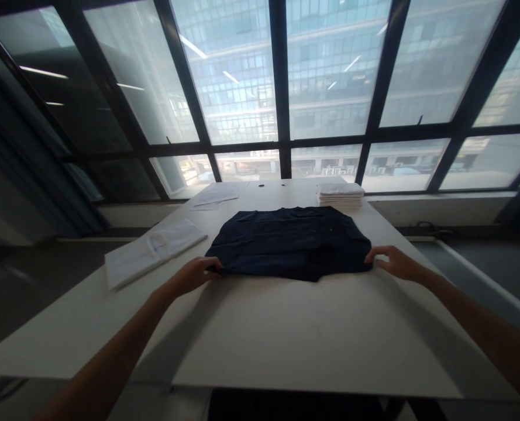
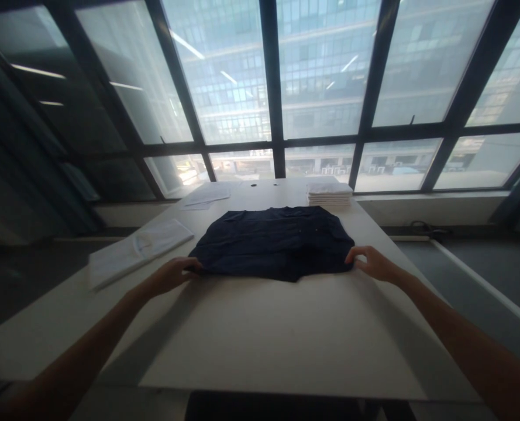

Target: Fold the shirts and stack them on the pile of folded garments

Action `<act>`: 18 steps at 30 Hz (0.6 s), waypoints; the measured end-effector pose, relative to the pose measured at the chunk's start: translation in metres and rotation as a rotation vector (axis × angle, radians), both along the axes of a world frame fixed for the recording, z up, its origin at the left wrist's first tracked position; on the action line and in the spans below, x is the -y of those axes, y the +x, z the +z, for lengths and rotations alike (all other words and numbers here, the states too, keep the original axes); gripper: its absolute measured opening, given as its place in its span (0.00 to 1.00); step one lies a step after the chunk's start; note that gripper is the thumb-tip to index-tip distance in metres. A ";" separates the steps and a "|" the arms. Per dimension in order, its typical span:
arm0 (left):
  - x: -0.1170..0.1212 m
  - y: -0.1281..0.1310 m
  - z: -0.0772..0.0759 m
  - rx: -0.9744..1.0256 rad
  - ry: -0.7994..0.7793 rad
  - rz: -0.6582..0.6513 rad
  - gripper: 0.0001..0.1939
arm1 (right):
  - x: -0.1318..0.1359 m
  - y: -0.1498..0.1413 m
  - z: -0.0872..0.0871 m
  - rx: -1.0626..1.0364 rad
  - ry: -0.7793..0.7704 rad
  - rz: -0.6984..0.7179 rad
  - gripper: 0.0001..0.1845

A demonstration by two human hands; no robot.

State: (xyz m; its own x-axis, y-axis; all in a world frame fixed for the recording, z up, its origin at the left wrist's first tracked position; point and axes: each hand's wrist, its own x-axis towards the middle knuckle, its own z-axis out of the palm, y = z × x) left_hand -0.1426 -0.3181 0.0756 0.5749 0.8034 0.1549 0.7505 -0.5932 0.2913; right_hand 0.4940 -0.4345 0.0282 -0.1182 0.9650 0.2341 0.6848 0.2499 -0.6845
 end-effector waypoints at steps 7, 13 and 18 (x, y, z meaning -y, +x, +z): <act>-0.014 0.028 0.020 0.043 0.035 0.195 0.23 | -0.043 -0.037 -0.006 0.067 0.163 -0.304 0.14; -0.052 0.111 -0.017 -0.011 0.089 0.197 0.22 | -0.080 -0.111 -0.017 0.225 0.150 0.007 0.19; -0.063 0.129 -0.059 -0.198 0.032 0.306 0.29 | -0.077 -0.121 -0.026 0.259 0.189 0.050 0.09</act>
